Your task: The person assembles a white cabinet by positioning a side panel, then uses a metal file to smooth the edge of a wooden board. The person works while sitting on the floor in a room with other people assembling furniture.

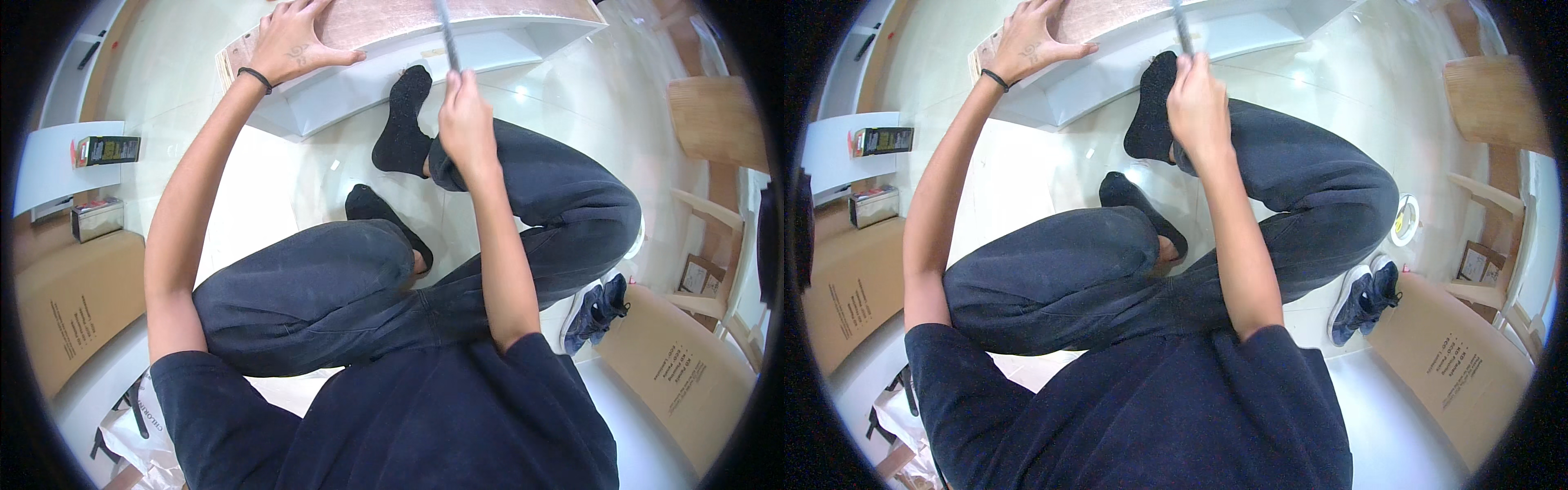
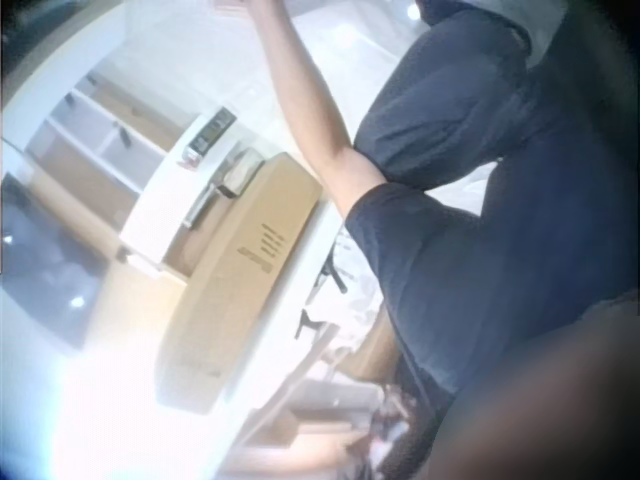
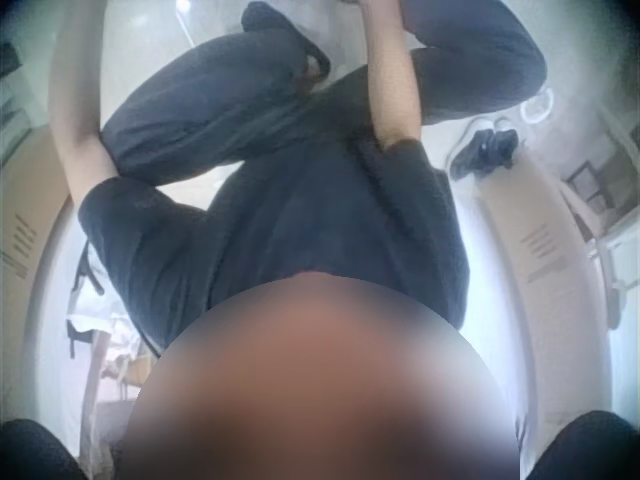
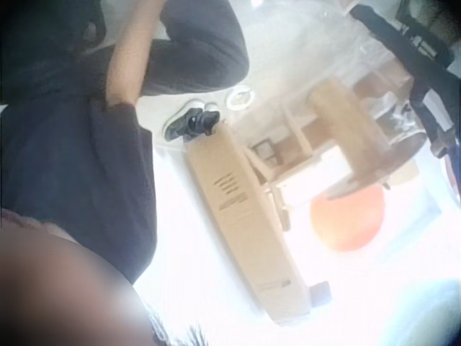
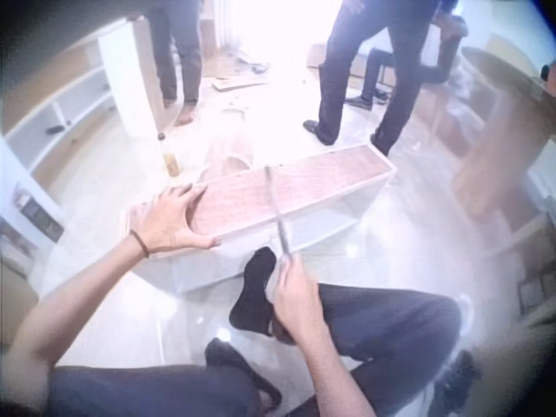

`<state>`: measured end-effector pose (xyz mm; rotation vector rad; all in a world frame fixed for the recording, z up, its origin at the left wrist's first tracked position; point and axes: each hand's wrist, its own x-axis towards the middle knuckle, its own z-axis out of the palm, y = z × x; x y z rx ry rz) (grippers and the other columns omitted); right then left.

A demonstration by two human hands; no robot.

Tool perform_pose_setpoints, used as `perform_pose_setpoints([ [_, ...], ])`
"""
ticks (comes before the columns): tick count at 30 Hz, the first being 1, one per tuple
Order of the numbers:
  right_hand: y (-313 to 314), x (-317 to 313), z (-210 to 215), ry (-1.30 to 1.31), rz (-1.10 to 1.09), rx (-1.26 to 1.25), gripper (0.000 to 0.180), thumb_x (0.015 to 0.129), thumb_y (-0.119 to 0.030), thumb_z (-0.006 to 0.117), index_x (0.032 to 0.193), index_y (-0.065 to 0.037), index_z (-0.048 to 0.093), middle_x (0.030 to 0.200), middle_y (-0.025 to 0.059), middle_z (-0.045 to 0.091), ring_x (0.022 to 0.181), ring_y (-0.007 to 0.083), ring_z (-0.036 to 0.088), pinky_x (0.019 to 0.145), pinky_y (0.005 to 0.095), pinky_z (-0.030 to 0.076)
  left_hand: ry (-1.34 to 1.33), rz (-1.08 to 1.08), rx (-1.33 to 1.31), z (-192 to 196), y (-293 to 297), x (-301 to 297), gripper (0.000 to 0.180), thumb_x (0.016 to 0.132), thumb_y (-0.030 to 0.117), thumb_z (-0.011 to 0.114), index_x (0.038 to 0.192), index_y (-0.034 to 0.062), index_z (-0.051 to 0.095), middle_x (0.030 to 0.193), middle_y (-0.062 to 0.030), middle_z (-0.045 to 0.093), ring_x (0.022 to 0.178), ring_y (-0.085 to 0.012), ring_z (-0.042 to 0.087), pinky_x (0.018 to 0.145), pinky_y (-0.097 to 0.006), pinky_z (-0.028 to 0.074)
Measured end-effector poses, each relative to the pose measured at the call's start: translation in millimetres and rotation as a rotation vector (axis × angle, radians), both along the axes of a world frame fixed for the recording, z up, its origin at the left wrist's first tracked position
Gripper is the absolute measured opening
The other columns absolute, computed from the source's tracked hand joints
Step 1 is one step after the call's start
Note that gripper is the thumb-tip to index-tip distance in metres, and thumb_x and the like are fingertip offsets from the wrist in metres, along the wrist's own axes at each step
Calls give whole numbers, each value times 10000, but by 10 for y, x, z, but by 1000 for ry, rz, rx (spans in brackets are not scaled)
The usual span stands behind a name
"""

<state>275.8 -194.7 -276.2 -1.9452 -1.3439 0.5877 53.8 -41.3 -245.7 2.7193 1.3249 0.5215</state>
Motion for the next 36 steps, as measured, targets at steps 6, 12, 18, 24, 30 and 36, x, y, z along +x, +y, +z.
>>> perform_pose_setpoints([
  [6,-563,-229,-287,80,64,42,287,1048,-266,420,1013,12,482,728,360,599,766,540,613,624,616,466,6,-12,21,-4,9,33,1117,548,687,799,1374,-10,519,1315,-281,539,1223,-432,499,1063,-505,383],
  [12,-155,-11,3,-41,28,45,289,1051,-269,415,998,5,488,751,350,607,781,549,601,661,614,458,32,20,-47,53,14,37,1120,551,692,793,1376,-11,510,1300,-280,552,1224,-441,502,1056,-502,389],
  [18,-426,-129,-84,-16,54,-29,316,1052,-288,412,1009,12,502,759,359,608,781,557,602,666,619,463,25,4,22,67,-34,96,1123,553,702,785,1373,-12,506,1281,-267,564,1187,-429,525,1048,-501,392],
  [24,154,108,265,-75,41,-75,312,1053,-281,394,1028,14,489,772,349,615,806,564,594,700,630,459,33,13,-28,87,-32,35,1128,556,710,779,1372,-18,499,1291,-266,556,1194,-425,521,1037,-514,388],
  [30,-599,-213,114,-80,167,-21,233,1056,-217,413,1002,8,433,719,323,610,727,538,611,602,593,474,11,25,-5,35,-35,71,1128,559,707,779,1370,-22,493,1318,-257,535,1209,-422,505,1045,-506,375],
  [36,-548,-339,-5,-68,143,-65,231,1057,-208,412,992,13,426,712,321,609,714,529,613,579,591,473,-1,23,-10,12,-33,43,1117,562,692,783,1372,-21,492,1318,-256,533,1225,-425,490,1053,-507,365],
])
